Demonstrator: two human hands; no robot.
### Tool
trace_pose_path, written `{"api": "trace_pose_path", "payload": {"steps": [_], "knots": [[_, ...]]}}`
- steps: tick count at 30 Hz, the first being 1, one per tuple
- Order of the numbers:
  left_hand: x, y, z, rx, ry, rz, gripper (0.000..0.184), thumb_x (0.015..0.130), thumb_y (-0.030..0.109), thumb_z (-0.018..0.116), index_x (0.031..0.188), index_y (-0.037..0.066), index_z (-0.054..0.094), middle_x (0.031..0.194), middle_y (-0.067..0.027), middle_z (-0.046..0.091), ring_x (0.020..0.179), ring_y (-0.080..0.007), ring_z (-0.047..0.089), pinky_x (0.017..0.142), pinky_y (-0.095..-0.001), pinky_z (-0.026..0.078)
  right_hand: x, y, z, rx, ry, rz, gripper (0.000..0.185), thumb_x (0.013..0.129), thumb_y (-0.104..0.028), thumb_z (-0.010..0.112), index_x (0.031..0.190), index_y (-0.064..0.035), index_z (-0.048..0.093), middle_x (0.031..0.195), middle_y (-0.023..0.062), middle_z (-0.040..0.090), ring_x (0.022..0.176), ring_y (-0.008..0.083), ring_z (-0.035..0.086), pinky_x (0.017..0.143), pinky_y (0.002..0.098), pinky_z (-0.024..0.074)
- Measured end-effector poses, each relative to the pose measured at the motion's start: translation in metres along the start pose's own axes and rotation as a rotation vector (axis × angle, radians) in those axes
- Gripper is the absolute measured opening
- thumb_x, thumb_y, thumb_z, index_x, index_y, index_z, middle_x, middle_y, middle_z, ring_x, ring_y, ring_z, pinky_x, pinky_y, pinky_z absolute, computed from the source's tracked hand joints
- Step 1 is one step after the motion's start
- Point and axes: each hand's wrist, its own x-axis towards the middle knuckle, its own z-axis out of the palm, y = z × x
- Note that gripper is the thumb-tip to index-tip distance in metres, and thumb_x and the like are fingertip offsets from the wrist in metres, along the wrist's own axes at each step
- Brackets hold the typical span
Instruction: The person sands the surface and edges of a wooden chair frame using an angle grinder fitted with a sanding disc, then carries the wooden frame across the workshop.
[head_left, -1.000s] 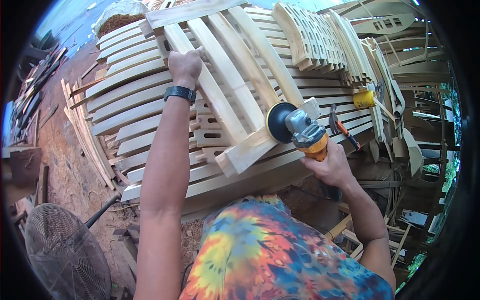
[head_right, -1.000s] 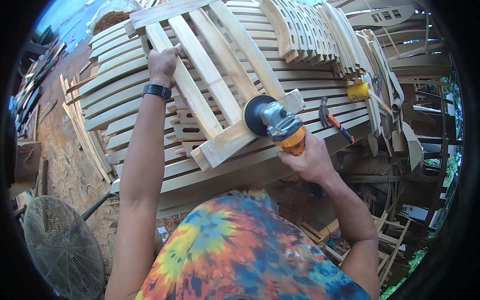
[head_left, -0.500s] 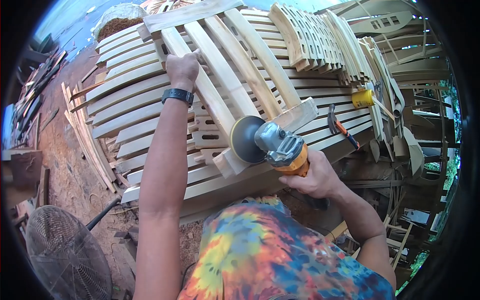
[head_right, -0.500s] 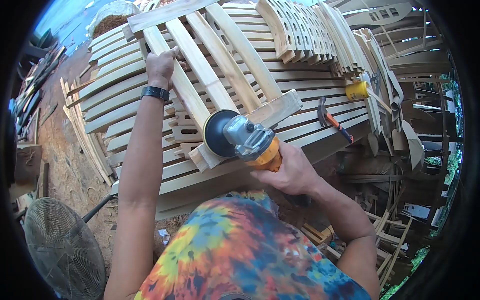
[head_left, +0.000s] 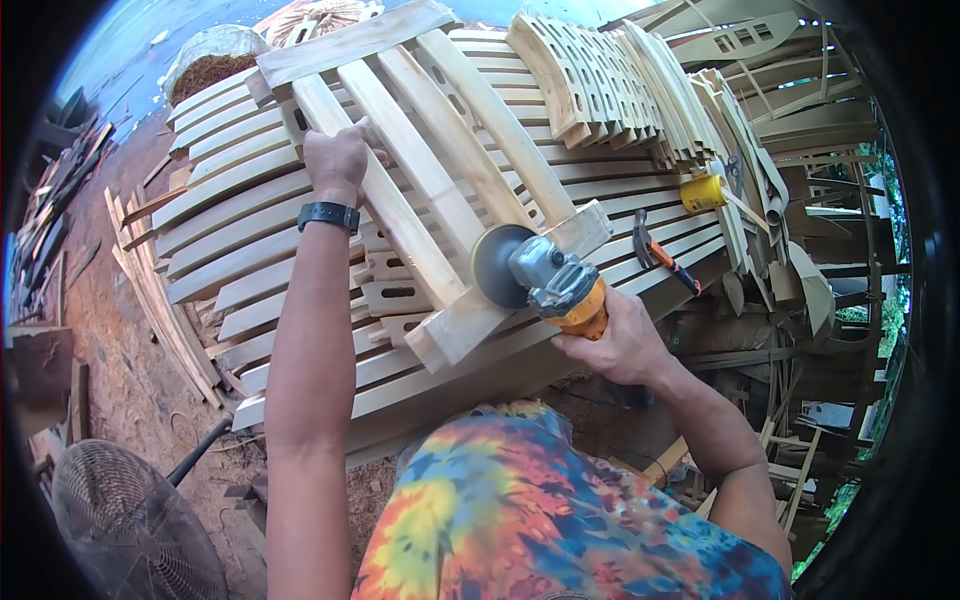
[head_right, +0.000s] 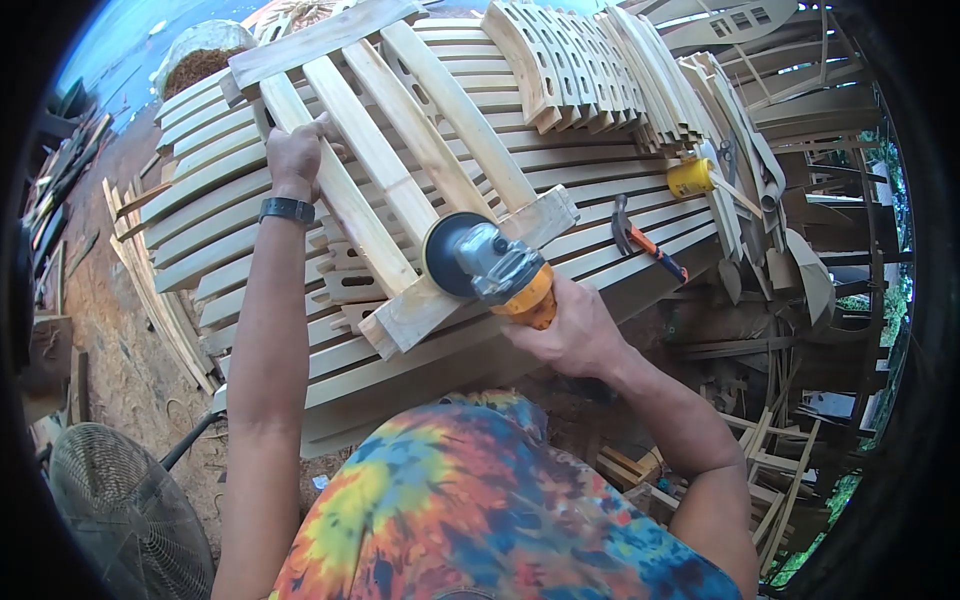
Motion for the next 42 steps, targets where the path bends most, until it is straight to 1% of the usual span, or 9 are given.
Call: {"api": "trace_pose_path", "payload": {"steps": [9,14,19,27,34,37,39,41,42], "knots": [[-0.008,0.006,-0.001,0.01,-0.035,-0.005,0.032,0.091,0.006,0.076,0.109,-0.007,0.053,0.086,-0.0152,0.068,0.056,-0.0216,0.07,0.048,-0.0358,0.061,0.001,0.003,-0.019,-0.102,0.105,0.04,0.049,0.082,-0.028,0.082,0.115,0.0049,0.067,0.1,0.0226,0.076,0.099,0.0383,0.076,0.088,0.0427,0.0594],[-0.003,0.003,-0.003,0.005,-0.076,0.004,0.039,0.088,0.003,0.077,0.113,-0.009,0.05,0.091,-0.0191,0.07,0.056,-0.0216,0.07,0.048,-0.0348,0.061,0.0,0.004,-0.028,-0.151,0.124,0.059,0.049,0.082,-0.028,0.082,0.116,0.0046,0.067,0.1,0.0227,0.077,0.098,0.0381,0.076,0.088,0.0435,0.0593],[-0.008,0.007,-0.004,0.001,-0.085,-0.004,0.037,0.088,0.002,0.077,0.113,-0.009,0.051,0.089,-0.0187,0.07,0.056,-0.0215,0.069,0.049,-0.035,0.061,-0.002,0.008,-0.035,-0.172,0.142,0.076,0.051,0.082,-0.028,0.083,0.118,0.0045,0.065,0.1,0.0222,0.077,0.098,0.0379,0.076,0.089,0.0438,0.059],[-0.002,0.003,-0.005,-0.011,-0.104,-0.011,0.038,0.089,0.002,0.076,0.114,-0.009,0.049,0.09,-0.0192,0.07,0.057,-0.0219,0.07,0.049,-0.0357,0.061,-0.003,0.013,-0.05,-0.273,0.244,0.102,0.053,0.082,-0.027,0.082,0.12,0.0042,0.063,0.108,0.0226,0.075,0.103,0.037,0.075,0.093,0.0432,0.0583],[-0.006,0.004,-0.004,0.006,-0.071,0.009,0.041,0.088,0.003,0.077,0.115,-0.009,0.047,0.091,-0.0202,0.07,0.058,-0.0228,0.071,0.05,-0.0363,0.062,-0.003,0.019,-0.055,-0.318,0.392,0.147,0.05,0.081,-0.026,0.083,0.117,0.0041,0.064,0.104,0.0204,0.077,0.099,0.0349,0.077,0.09,0.0428,0.0595],[-0.006,0.004,-0.002,0.023,-0.053,0.014,0.041,0.089,0.004,0.076,0.115,-0.009,0.048,0.091,-0.0198,0.07,0.058,-0.0229,0.071,0.05,-0.0363,0.062,-0.012,0.002,-0.037,-0.213,0.35,0.043,0.048,0.081,-0.025,0.084,0.117,0.0026,0.066,0.102,0.0179,0.077,0.096,0.0296,0.078,0.089,0.0401,0.0598],[-0.006,0.004,-0.001,0.031,-0.053,0.019,0.04,0.089,0.004,0.076,0.115,-0.009,0.049,0.091,-0.0195,0.07,0.058,-0.0229,0.071,0.05,-0.0362,0.062,-0.016,-0.006,-0.022,0.109,0.062,0.023,0.049,0.081,-0.025,0.085,0.118,0.0011,0.067,0.101,0.0158,0.077,0.095,0.024,0.077,0.09,0.037,0.0593],[-0.004,0.001,-0.003,0.003,-0.085,0.024,0.04,0.089,0.006,0.077,0.115,-0.008,0.05,0.092,-0.0185,0.07,0.059,-0.0228,0.071,0.05,-0.0355,0.061,-0.018,-0.011,-0.008,0.114,-0.011,0.005,0.05,0.081,-0.025,0.086,0.119,0.0008,0.067,0.101,0.0156,0.077,0.094,0.0241,0.077,0.089,0.0371,0.0592],[-0.002,0.002,-0.003,-0.015,-0.091,0.038,0.042,0.088,-0.001,0.075,0.117,-0.014,0.048,0.093,-0.0239,0.072,0.059,-0.0269,0.074,0.047,-0.0357,0.062,-0.018,-0.012,-0.003,0.118,-0.095,-0.021,0.051,0.081,-0.026,0.086,0.12,0.0005,0.067,0.101,0.0154,0.077,0.094,0.0242,0.077,0.088,0.0371,0.0591]]}}
